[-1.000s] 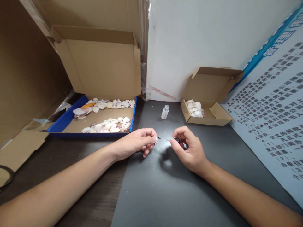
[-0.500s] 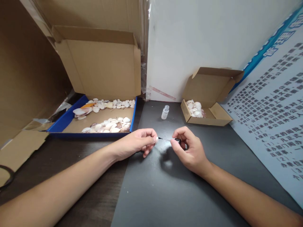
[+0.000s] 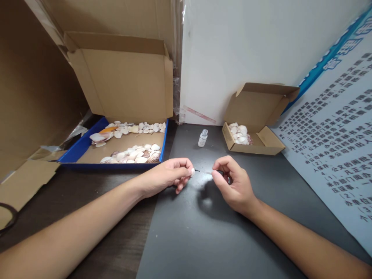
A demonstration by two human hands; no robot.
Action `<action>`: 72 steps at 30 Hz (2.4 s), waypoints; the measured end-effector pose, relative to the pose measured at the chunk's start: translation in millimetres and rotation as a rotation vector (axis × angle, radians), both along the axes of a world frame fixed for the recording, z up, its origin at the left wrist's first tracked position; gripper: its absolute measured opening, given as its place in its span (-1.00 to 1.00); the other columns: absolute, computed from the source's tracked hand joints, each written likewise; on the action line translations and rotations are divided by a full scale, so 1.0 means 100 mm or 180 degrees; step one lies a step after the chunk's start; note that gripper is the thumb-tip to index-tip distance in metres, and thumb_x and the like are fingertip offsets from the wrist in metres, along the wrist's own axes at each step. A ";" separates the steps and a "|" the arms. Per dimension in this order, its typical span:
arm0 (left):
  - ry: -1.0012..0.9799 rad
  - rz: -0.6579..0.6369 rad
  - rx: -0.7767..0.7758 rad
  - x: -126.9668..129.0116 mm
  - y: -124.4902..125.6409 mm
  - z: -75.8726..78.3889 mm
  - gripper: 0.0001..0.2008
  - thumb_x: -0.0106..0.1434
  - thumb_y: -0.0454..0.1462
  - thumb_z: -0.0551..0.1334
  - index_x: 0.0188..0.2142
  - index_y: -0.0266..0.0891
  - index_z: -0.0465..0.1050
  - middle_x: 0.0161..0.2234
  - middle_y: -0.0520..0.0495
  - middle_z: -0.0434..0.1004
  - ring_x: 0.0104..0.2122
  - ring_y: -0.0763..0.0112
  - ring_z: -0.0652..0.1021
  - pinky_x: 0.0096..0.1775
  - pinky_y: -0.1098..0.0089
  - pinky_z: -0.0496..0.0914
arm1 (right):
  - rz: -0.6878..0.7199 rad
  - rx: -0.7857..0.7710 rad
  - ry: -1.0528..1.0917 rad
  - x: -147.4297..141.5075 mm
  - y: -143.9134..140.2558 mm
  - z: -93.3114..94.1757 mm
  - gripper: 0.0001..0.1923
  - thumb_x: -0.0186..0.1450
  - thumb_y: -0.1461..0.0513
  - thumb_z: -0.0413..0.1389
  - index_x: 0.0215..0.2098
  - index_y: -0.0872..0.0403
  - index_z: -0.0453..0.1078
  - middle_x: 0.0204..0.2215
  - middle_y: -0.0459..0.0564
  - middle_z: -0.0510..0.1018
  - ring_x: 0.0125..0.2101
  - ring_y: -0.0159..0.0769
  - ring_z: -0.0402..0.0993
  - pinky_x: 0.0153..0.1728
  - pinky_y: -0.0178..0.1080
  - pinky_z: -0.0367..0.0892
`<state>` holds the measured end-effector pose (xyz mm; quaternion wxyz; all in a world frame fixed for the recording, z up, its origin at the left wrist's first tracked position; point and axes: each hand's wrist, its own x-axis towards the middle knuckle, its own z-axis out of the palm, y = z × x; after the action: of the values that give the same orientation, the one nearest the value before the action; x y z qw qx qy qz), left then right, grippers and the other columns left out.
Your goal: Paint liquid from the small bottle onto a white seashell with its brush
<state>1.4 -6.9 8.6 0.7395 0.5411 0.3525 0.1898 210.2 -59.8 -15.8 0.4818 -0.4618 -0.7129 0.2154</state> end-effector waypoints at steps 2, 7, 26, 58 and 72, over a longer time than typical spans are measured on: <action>0.0002 0.0004 0.0005 0.00 0.00 0.00 -0.83 0.21 -0.21 0.27 -0.37 -0.23 0.31 -0.55 0.13 0.32 -0.60 0.59 0.34 -0.50 0.51 0.27 | 0.0089 0.0055 0.0056 0.01 0.00 0.00 -0.93 0.32 0.31 0.03 -0.30 0.01 0.25 -0.60 -0.27 0.17 -0.65 -0.46 0.07 -0.62 -0.36 0.03; 0.0014 0.0003 0.0010 -0.01 0.00 -0.01 -0.85 0.23 -0.23 0.24 -0.37 -0.23 0.29 -0.56 0.13 0.33 -0.60 0.59 0.34 -0.50 0.51 0.26 | 0.0246 0.0105 0.0143 0.01 0.01 0.00 -0.92 0.36 0.32 0.00 -0.28 0.01 0.25 -0.59 -0.26 0.19 -0.63 -0.46 0.08 -0.60 -0.36 0.03; 0.0003 -0.0007 0.0013 -0.01 0.01 -0.03 -0.84 0.24 -0.23 0.26 -0.37 -0.22 0.29 -0.56 0.14 0.33 -0.61 0.60 0.34 -0.52 0.52 0.27 | 0.0300 -0.0034 0.0217 0.01 0.01 -0.01 -0.92 0.39 0.30 -0.02 -0.25 0.00 0.25 -0.57 -0.25 0.20 -0.61 -0.45 0.11 -0.58 -0.36 0.07; -0.0017 0.0056 -0.0113 0.00 0.00 0.02 -0.82 0.19 -0.20 0.27 -0.39 -0.23 0.30 -0.55 0.12 0.32 -0.60 0.57 0.34 -0.49 0.48 0.26 | 0.0129 -0.0142 0.0066 -0.01 0.00 0.00 -0.93 0.33 0.30 0.04 -0.30 0.01 0.23 -0.60 -0.26 0.15 -0.64 -0.45 0.05 -0.61 -0.34 0.03; -0.0034 0.0046 -0.0095 0.00 0.00 0.03 -0.81 0.19 -0.19 0.26 -0.40 -0.23 0.29 -0.56 0.14 0.29 -0.59 0.57 0.33 -0.48 0.47 0.25 | 0.0156 -0.0111 0.0081 0.01 0.00 -0.01 -0.91 0.32 0.31 0.08 -0.28 0.00 0.23 -0.59 -0.27 0.14 -0.64 -0.45 0.03 -0.62 -0.34 0.01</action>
<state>1.2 -6.7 11.1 0.7480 0.5265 0.3552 0.1928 210.8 -59.5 -17.1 0.4773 -0.4498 -0.7139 0.2454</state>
